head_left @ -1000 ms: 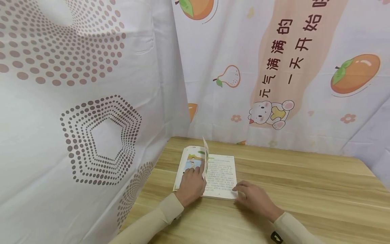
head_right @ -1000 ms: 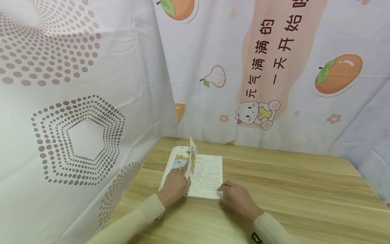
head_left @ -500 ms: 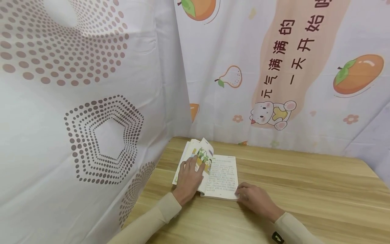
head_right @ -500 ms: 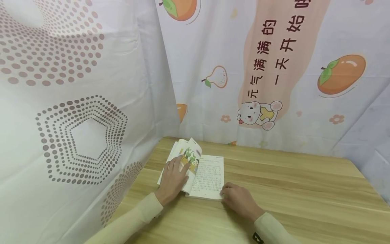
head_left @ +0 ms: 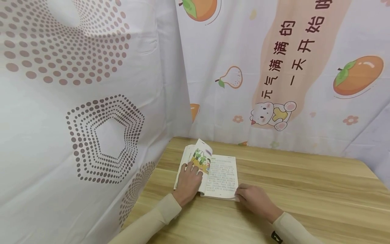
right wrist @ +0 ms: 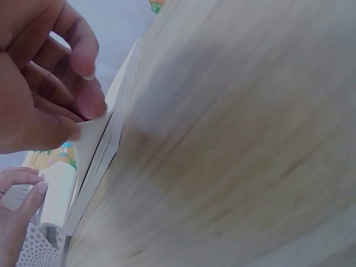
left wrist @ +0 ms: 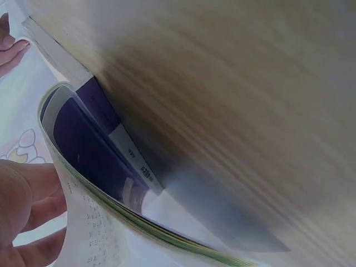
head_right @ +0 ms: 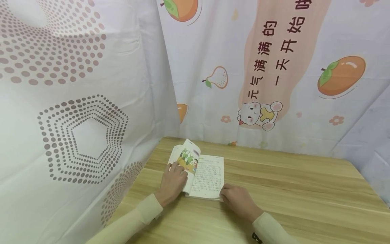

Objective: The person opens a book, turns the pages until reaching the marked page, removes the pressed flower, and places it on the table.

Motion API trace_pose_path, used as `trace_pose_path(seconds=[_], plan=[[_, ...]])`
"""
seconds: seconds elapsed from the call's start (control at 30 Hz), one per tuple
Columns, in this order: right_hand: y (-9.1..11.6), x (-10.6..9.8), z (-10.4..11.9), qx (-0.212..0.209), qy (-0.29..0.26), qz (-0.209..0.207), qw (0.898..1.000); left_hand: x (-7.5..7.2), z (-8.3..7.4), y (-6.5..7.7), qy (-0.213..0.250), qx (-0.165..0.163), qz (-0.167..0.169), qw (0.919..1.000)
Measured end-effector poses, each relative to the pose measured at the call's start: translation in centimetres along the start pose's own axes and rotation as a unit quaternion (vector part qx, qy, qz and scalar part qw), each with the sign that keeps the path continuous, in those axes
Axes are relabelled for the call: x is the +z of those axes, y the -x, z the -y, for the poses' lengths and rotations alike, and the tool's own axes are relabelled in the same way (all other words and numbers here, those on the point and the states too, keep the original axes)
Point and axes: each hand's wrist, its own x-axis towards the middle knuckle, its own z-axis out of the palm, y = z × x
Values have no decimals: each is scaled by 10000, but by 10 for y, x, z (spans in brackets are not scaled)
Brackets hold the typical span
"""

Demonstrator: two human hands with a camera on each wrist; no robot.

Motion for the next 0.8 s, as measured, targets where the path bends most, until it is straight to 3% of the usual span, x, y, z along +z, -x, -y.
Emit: trace_pose_path(seconds=[0.5, 0.7, 0.8], plan=[[-2, -3, -1, 96, 2, -104, 9999, -2, -3, 1, 132, 82, 223, 9996], [-3, -5, -3, 239, -231, -330, 9989, -3, -6, -1, 842, 546, 238, 9947], [-4, -5, -4, 219, -251, -574, 9978, -2, -9, -1, 1212, 599, 204, 9906]])
